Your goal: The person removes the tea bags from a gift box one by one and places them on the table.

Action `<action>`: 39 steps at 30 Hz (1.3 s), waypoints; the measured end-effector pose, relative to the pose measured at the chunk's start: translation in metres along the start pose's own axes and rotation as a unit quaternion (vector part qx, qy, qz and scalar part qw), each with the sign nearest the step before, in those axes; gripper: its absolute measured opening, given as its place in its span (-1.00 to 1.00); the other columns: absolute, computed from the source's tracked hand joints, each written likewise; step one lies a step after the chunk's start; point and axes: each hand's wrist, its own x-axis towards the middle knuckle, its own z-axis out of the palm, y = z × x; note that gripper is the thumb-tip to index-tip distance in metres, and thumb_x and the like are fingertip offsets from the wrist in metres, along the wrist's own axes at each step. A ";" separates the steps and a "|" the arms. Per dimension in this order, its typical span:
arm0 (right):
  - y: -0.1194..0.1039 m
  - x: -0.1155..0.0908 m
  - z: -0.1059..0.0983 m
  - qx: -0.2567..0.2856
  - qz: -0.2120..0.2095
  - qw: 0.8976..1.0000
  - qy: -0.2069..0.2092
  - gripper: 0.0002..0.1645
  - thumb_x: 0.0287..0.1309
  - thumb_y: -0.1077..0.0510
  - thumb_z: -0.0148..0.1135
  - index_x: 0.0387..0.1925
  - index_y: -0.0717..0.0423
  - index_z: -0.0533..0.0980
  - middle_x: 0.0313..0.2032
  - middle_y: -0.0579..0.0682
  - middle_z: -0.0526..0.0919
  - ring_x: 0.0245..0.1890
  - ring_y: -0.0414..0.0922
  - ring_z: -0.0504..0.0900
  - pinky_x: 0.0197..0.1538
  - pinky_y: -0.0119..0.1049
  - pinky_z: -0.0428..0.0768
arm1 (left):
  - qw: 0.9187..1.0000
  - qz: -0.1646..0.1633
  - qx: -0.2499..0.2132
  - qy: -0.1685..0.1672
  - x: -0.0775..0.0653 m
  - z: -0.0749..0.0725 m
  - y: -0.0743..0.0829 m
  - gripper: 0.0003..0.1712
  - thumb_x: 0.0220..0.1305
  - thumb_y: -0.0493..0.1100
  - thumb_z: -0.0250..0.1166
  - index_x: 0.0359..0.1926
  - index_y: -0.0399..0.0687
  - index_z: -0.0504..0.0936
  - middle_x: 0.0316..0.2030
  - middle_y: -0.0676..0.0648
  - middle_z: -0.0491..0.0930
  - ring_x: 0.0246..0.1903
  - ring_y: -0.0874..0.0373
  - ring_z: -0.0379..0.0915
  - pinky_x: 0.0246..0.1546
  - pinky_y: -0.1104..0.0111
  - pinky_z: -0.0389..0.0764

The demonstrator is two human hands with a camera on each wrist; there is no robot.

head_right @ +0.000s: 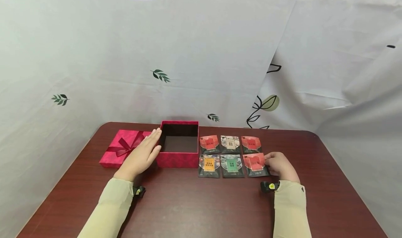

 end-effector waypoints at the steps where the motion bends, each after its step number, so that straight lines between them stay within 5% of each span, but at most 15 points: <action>1: -0.001 0.000 0.000 -0.003 0.000 1.000 0.000 -0.70 0.40 0.33 -0.03 0.00 0.53 0.47 -0.28 0.12 0.56 -0.40 -0.09 0.48 -0.36 -0.28 0.63 | 1.000 -0.001 0.000 0.000 0.000 0.000 0.000 -0.27 0.52 -0.06 0.12 0.55 -0.26 0.15 0.55 -0.20 0.09 0.55 -0.11 -0.05 0.49 -0.09 0.09; 12: -0.004 -0.004 0.000 -0.041 -0.001 0.999 0.017 -0.70 0.37 0.24 0.10 -0.13 0.49 0.54 -0.32 0.17 0.52 -0.32 -0.02 0.54 -0.28 -0.20 0.72 | 1.000 -0.003 0.001 -0.005 -0.001 -0.001 0.000 -0.27 0.53 -0.03 0.10 0.55 -0.26 0.14 0.56 -0.19 0.07 0.55 -0.10 -0.06 0.50 -0.07 0.07; 22: -0.008 -0.008 0.002 -0.049 0.006 0.999 0.019 -0.77 0.33 0.23 0.16 -0.32 0.39 0.56 -0.44 0.09 0.56 -0.44 -0.06 0.56 -0.39 -0.26 0.66 | 1.000 -0.005 0.002 -0.006 -0.002 -0.003 0.000 -0.26 0.53 -0.03 0.10 0.56 -0.24 0.13 0.56 -0.19 0.08 0.55 -0.11 -0.06 0.49 -0.08 0.08; 33: -0.010 -0.008 0.004 -0.050 0.002 0.997 0.062 -0.60 0.43 0.10 0.09 -0.14 0.47 0.49 -0.40 0.16 0.60 -0.43 -0.06 0.59 -0.35 -0.23 0.69 | 1.000 -0.005 -0.003 -0.009 -0.001 -0.004 -0.001 -0.26 0.54 -0.01 0.08 0.56 -0.23 0.12 0.56 -0.18 0.07 0.55 -0.10 -0.07 0.50 -0.07 0.07; 39: -0.010 -0.005 0.011 -0.044 -0.047 0.990 0.124 -0.58 0.46 0.09 0.02 -0.03 0.46 0.47 -0.32 0.22 0.64 -0.44 -0.11 0.62 -0.37 -0.33 0.67 | 0.999 -0.023 -0.029 -0.011 -0.004 -0.003 -0.002 -0.24 0.51 -0.01 0.13 0.57 -0.19 0.12 0.56 -0.16 0.07 0.55 -0.08 -0.05 0.49 -0.06 0.10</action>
